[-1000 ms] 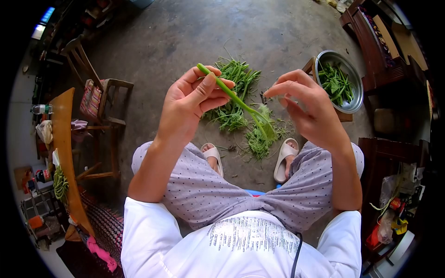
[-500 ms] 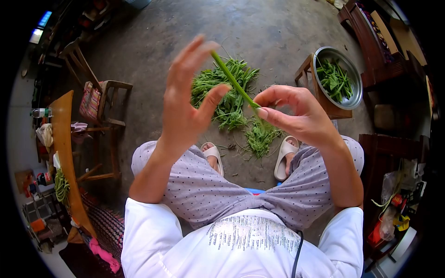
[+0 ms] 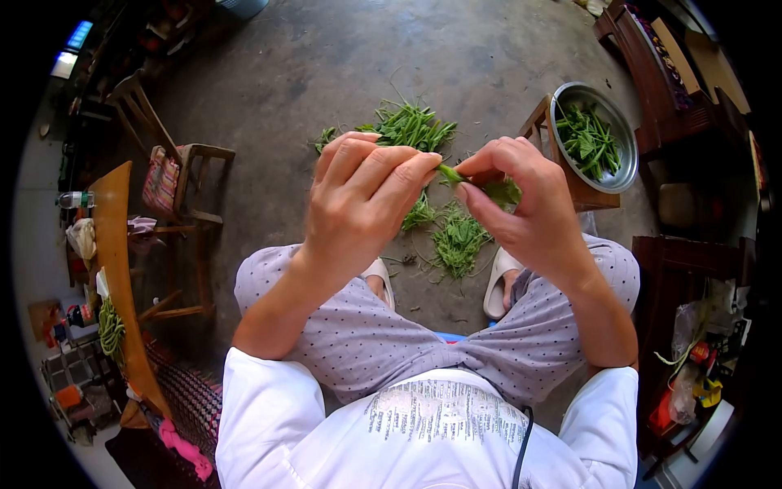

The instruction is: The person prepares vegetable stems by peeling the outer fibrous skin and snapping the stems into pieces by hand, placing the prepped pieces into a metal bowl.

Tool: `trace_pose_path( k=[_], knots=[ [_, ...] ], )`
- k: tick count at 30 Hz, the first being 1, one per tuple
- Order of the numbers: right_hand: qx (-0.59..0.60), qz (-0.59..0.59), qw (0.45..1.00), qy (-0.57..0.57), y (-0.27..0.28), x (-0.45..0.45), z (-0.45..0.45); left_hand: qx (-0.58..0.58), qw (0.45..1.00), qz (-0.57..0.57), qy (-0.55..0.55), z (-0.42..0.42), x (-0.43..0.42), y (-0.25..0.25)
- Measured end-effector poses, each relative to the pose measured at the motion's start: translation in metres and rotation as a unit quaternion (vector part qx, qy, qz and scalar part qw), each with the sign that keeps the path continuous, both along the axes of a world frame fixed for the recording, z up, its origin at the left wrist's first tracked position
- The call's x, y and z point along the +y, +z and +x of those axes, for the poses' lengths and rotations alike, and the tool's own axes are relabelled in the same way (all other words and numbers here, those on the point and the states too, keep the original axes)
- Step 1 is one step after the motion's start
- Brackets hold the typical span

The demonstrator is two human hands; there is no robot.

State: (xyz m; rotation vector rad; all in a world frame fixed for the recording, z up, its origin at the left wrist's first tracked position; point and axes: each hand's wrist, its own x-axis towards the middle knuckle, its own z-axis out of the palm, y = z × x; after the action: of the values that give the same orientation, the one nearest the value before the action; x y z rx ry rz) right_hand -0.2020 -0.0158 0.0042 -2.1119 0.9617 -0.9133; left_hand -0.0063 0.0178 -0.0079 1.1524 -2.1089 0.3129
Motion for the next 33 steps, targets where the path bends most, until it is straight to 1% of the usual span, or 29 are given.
trace_pose_path(
  k=[2, 3, 4, 5, 6, 7, 9, 10, 11, 12, 13, 14, 16, 17, 19, 20, 22, 23, 25, 28, 29, 30, 32, 33],
  knots=[
    [-0.016, 0.016, 1.000, -0.020, 0.000, 0.005, 0.006, 0.037, 0.999, -0.016, 0.010, -0.001, -0.002, -0.003],
    [-0.054, 0.050, 0.997, -0.038, -0.001, 0.009, 0.010, 0.036, 0.999, -0.018, 0.010, -0.003, -0.003, -0.003],
    [-0.093, 0.083, 0.991, -0.055, -0.001, 0.011, 0.013, 0.078, 0.997, -0.010, 0.006, -0.005, -0.003, -0.003],
    [-0.094, 0.081, 0.991, -0.056, 0.000, 0.011, 0.014, 0.120, 0.993, -0.003, 0.003, -0.007, -0.004, -0.004],
    [-0.083, 0.049, 0.994, -0.059, 0.001, 0.011, 0.015, 0.120, 0.993, -0.005, 0.002, -0.009, -0.004, -0.004],
    [-0.073, 0.018, 0.995, -0.062, 0.002, 0.011, 0.016, 0.168, 0.986, 0.014, 0.010, -0.010, -0.005, -0.005],
    [-0.087, 0.016, 0.994, -0.065, 0.003, 0.012, 0.018, 0.248, 0.966, 0.072, 0.024, -0.015, -0.003, -0.002],
    [-0.100, 0.018, 0.993, -0.067, 0.003, 0.012, 0.020, 0.248, 0.966, 0.069, 0.023, -0.016, -0.004, -0.003],
    [-0.101, 0.016, 0.992, -0.068, 0.003, 0.011, 0.020, 0.373, 0.913, 0.165, -0.016, -0.016, -0.004, -0.005],
    [-0.118, 0.023, 0.990, -0.069, 0.002, 0.010, 0.020, 0.487, 0.833, 0.256, -0.055, -0.016, -0.005, -0.007],
    [-0.134, 0.029, 0.988, -0.070, 0.002, 0.009, 0.020, 0.571, 0.740, 0.335, -0.116, -0.015, -0.004, -0.001],
    [-0.134, 0.028, 0.988, -0.070, 0.001, 0.008, 0.020, 0.571, 0.741, 0.334, -0.117, -0.013, -0.005, -0.002],
    [-0.140, 0.023, 0.988, -0.069, -0.002, 0.006, 0.020, 0.651, 0.613, 0.420, -0.152, -0.010, -0.007, -0.006],
    [-0.140, 0.022, 0.988, -0.068, -0.002, 0.005, 0.020, 0.652, 0.614, 0.419, -0.153, -0.010, -0.007, -0.007],
    [-0.089, -0.044, 0.993, -0.072, -0.003, 0.006, 0.021, 0.721, 0.479, 0.471, -0.172, -0.010, -0.007, -0.011],
    [-0.089, -0.044, 0.993, -0.071, -0.003, 0.006, 0.021, 0.721, 0.479, 0.471, -0.171, -0.009, -0.007, -0.012],
    [-0.035, -0.067, 0.995, -0.072, -0.003, 0.006, 0.020, 0.736, 0.407, 0.501, -0.205, -0.006, -0.009, -0.014],
    [-0.035, -0.066, 0.995, -0.070, -0.003, 0.006, 0.020, 0.736, 0.408, 0.500, -0.204, -0.004, -0.009, -0.016],
    [-0.005, -0.074, 0.995, -0.067, -0.002, 0.006, 0.019, 0.753, 0.367, 0.506, -0.207, 0.000, -0.010, -0.017],
    [0.029, -0.074, 0.995, -0.056, -0.003, 0.009, 0.018, 0.752, 0.376, 0.503, -0.201, 0.008, -0.013, -0.016],
    [0.028, -0.074, 0.995, -0.055, -0.004, 0.009, 0.018, 0.741, 0.380, 0.507, -0.223, 0.014, -0.015, -0.017],
    [0.048, -0.072, 0.995, -0.048, -0.005, 0.010, 0.018, 0.742, 0.381, 0.506, -0.222, 0.017, -0.017, -0.017],
    [0.067, -0.071, 0.994, -0.039, -0.008, 0.011, 0.017, 0.763, 0.372, 0.465, -0.251, 0.023, -0.019, -0.015],
    [0.085, -0.061, 0.994, -0.039, -0.009, 0.011, 0.016, 0.764, 0.373, 0.463, -0.250, 0.028, -0.019, -0.012]
  ],
)
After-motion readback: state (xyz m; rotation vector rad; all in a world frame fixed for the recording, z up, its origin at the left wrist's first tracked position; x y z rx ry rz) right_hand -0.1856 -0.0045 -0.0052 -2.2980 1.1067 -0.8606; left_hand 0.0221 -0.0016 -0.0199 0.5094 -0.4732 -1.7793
